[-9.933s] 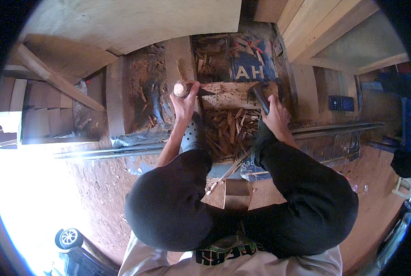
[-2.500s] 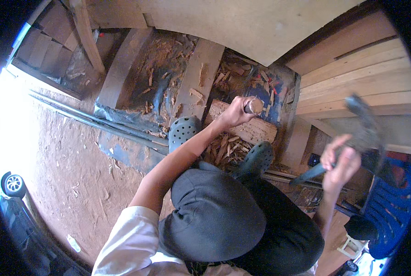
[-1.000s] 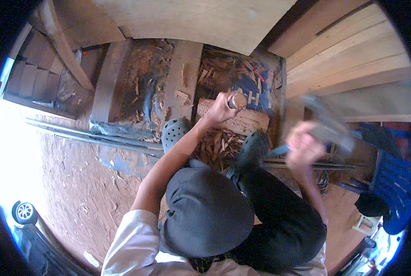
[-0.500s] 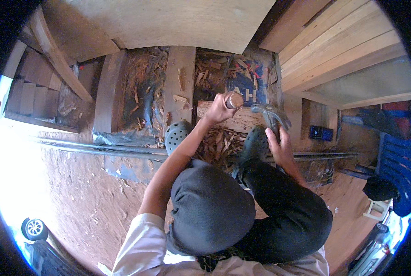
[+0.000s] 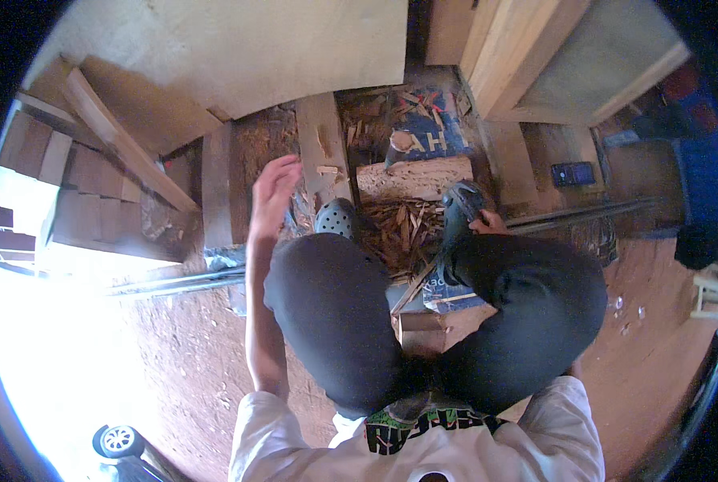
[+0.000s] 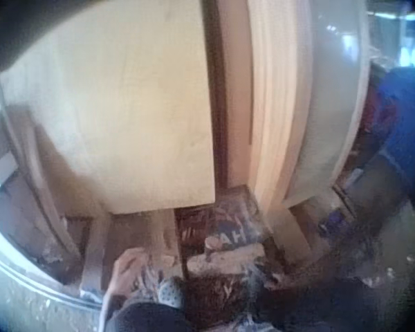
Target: The person sits on the floor and uses a hammer and chisel to carve a small piece of wood. They repeatedly strike the chisel to remove wood shavings, occasionally repositioning the wood piece.
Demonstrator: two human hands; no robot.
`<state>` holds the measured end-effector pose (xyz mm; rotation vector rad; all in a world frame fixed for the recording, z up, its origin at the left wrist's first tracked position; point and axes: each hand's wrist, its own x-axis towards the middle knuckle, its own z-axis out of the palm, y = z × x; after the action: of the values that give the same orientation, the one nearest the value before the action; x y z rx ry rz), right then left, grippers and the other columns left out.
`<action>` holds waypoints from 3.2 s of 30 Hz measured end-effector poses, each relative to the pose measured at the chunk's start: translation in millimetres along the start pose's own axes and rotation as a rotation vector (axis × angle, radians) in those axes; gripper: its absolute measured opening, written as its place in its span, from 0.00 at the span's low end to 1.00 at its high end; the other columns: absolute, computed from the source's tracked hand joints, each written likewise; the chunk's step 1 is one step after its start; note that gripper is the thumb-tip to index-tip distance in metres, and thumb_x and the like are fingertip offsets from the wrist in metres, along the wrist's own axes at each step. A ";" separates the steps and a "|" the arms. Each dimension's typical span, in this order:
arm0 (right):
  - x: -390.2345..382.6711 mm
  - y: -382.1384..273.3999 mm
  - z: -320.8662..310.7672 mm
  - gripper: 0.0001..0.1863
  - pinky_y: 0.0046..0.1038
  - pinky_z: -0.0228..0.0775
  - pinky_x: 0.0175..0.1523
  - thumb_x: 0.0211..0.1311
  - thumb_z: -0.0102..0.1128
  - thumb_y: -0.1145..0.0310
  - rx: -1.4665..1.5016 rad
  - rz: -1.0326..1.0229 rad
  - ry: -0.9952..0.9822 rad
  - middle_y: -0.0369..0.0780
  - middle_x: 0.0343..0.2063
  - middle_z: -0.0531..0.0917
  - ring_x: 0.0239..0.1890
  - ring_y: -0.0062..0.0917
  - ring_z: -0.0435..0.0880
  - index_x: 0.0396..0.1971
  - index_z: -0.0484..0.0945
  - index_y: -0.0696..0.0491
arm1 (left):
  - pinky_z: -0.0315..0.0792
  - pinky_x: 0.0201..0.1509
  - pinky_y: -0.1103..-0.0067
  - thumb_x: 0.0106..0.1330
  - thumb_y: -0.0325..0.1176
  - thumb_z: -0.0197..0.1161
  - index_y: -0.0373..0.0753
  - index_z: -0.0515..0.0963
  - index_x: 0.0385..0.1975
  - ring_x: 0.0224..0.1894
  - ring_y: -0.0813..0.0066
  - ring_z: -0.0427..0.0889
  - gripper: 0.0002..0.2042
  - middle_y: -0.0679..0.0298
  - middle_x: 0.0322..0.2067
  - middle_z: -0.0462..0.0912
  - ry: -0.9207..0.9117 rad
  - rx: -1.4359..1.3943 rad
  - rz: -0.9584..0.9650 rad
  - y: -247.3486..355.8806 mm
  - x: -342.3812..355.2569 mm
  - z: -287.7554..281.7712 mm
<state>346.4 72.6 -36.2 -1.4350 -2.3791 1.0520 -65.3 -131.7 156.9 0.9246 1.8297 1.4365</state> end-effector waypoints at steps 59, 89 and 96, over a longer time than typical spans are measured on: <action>3.4 -39.7 -20.9 0.19 0.26 0.65 0.43 0.51 0.62 0.60 0.563 0.225 -0.206 0.35 0.33 0.75 0.36 0.21 0.73 0.41 0.73 0.54 | 0.61 0.46 0.66 0.63 0.37 0.39 0.34 0.71 0.29 0.37 0.52 0.69 0.14 0.52 0.29 0.71 -0.412 0.267 0.745 -122.4 21.2 208.5; 6.2 -13.9 -9.6 0.13 0.22 0.63 0.34 0.52 0.62 0.65 0.656 0.207 -0.189 0.32 0.29 0.74 0.28 0.17 0.71 0.37 0.74 0.54 | 0.61 0.40 0.69 0.68 0.43 0.28 0.33 0.72 0.17 0.27 0.56 0.69 0.28 0.55 0.21 0.73 0.050 -0.021 0.517 -112.9 6.6 230.9; 9.3 -17.7 -9.9 0.14 0.23 0.63 0.35 0.50 0.62 0.64 0.736 0.332 -0.206 0.32 0.25 0.74 0.27 0.18 0.71 0.36 0.76 0.53 | 0.60 0.41 0.69 0.68 0.45 0.26 0.33 0.73 0.19 0.27 0.56 0.69 0.29 0.55 0.22 0.73 -0.053 -0.041 0.460 -106.4 7.4 226.7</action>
<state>333.7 80.0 -19.3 -1.4756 -1.5670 1.9646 100.6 -21.1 5.2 1.4137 1.6041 1.6901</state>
